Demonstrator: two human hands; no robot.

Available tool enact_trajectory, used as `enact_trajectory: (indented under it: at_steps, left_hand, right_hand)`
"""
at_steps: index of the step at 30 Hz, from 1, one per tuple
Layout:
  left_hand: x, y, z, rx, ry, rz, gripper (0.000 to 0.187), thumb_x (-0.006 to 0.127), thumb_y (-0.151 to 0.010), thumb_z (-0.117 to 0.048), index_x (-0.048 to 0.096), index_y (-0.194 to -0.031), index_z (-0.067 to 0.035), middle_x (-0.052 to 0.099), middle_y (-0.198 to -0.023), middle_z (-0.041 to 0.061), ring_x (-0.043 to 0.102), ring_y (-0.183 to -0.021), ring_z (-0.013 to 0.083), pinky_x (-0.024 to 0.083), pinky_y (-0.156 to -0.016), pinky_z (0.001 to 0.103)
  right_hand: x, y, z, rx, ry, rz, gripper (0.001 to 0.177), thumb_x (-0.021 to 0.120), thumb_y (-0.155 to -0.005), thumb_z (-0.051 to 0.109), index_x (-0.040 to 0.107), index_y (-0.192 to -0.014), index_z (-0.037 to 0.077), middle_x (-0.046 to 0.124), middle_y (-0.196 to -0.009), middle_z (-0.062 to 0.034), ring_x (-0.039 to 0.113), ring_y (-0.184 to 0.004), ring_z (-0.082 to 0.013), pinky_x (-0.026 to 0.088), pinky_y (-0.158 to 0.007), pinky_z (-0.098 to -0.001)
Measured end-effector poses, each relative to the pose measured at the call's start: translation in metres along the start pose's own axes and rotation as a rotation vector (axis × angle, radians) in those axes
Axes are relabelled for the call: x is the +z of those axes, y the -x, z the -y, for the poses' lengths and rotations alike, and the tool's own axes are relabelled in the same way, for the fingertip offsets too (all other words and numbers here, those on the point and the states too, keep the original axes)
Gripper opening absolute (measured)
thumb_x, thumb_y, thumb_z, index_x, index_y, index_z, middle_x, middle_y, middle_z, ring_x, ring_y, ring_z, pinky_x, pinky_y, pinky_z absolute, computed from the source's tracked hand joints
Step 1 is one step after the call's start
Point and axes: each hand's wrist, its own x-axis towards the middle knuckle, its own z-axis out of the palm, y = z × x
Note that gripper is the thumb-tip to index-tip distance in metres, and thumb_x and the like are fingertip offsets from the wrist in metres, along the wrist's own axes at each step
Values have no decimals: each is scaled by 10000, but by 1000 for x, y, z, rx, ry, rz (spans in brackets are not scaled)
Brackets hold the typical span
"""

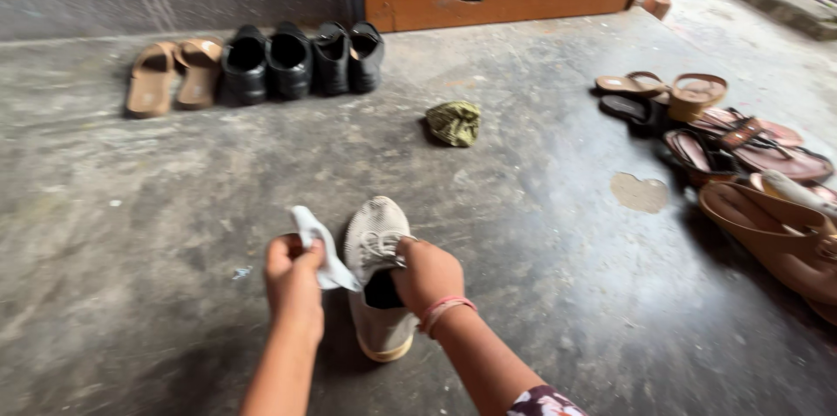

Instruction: The person wipes a pair of light-colored sneakers with a cloth, then places them aside. Next, the person wipes a pair of tan sandals with the same cloth, cleaning the straps and soles. The work is done on a concrete floor near a wooden door with other shoes nearby.

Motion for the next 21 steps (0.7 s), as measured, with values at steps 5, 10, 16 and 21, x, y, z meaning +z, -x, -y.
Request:
enact_trajectory:
  at_steps: [5,10,16,21]
  left_hand:
    - [18,58,1,549,-480,234,98,623,-832,-17,637,-927,-36,665,-930,101,658,-878,256,540,-765,365]
    - [8,100,9,462,-1076,502,243,610,-813,-33,663,-1049,-8,659,-1104,191,628,-1065,391,510,-930,467]
    - [21,94,4,239,-1093,726,536,683,-719,-109,595,-1222,56,633,-1279,249,596,-1179,396,475,-1021,442]
    - [53,67,-10,-3,-1385,890,507,713,-812,-273,620,-1267,-68,640,-1293,179,600,-1237,324,487,-1044,422]
  right_hand:
    - [13,-8,-19,-17,-177,-25,253,750,-731,121,762,-976,59,738,-913,-194,706,-876,-376,554,-784,-450]
    - [19,-5,-26,45,-369,136,137,773,-763,126,737,-857,33,753,-823,-160,738,-756,-297,569,-721,-374]
    - [25,2,-32,9,-461,202,146,790,-772,108,699,-836,13,730,-749,-133,689,-679,-217,551,-673,-341]
    - [25,0,-40,25,-460,226,157,792,-793,123,700,-847,8,725,-748,-146,676,-676,-225,553,-672,-347]
